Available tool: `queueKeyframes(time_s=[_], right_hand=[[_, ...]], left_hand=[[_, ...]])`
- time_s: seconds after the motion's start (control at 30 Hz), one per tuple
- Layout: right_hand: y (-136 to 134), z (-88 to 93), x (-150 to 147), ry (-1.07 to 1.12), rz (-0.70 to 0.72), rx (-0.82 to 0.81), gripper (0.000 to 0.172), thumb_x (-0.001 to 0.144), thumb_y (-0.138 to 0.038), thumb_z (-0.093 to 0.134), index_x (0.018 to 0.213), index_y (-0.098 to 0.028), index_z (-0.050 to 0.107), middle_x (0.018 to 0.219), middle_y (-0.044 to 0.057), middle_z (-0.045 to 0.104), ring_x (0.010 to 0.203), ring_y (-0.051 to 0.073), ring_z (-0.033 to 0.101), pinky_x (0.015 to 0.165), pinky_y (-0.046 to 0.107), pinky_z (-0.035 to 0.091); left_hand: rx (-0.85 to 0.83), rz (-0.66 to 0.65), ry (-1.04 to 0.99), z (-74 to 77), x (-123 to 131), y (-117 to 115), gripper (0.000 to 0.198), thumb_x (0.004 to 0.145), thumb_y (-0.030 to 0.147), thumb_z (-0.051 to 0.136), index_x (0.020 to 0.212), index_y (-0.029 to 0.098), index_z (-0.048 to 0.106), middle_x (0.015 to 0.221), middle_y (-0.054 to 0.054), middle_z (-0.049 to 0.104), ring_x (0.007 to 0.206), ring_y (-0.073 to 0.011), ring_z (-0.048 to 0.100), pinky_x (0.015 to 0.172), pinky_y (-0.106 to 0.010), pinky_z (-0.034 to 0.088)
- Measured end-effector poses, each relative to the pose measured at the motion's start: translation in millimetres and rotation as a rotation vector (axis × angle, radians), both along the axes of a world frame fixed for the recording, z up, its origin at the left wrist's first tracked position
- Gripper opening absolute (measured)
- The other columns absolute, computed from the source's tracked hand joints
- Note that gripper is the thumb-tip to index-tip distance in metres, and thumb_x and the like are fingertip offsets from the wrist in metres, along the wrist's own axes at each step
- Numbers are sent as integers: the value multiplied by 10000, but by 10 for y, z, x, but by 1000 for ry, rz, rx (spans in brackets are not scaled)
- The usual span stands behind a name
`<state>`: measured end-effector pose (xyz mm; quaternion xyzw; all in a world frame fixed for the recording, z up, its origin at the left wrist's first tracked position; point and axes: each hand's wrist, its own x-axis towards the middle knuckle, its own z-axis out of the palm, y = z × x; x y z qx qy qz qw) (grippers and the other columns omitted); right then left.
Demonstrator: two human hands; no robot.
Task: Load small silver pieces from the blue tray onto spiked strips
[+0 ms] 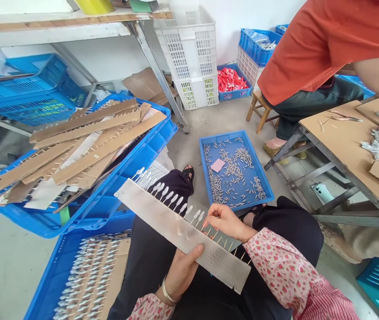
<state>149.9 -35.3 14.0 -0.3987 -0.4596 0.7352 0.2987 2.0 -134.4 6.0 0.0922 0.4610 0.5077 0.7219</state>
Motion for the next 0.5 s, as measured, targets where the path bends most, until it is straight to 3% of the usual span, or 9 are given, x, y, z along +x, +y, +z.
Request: queueKeyframes(time_s=[0.23, 0.37, 0.5], right_hand=[[29, -22, -29, 107, -107, -86, 199, 809, -302, 570, 758, -211, 401, 625, -38, 637, 374, 46, 341, 401, 192, 199], [26, -22, -51, 130, -95, -168, 247, 723, -266, 666, 807, -212, 441, 621, -59, 602, 386, 42, 311, 397, 189, 168], [-8, -47, -67, 105, -44, -182, 248, 662, -248, 736, 775, -188, 524, 631, -58, 566, 429, 44, 347, 414, 190, 214]], left_hand=[[-11, -3, -1, -5, -2, -4, 356, 645, 232, 789, 973, 183, 660, 956, -91, 713, 956, -298, 646, 902, -466, 467], [1, -26, 3, -4, -2, 3, 309, 659, 237, 778, 942, 177, 671, 941, -98, 721, 951, -301, 651, 906, -467, 465], [9, -28, 10, -8, 0, 3, 301, 664, 237, 775, 942, 179, 673, 928, -92, 724, 936, -295, 655, 896, -456, 471]])
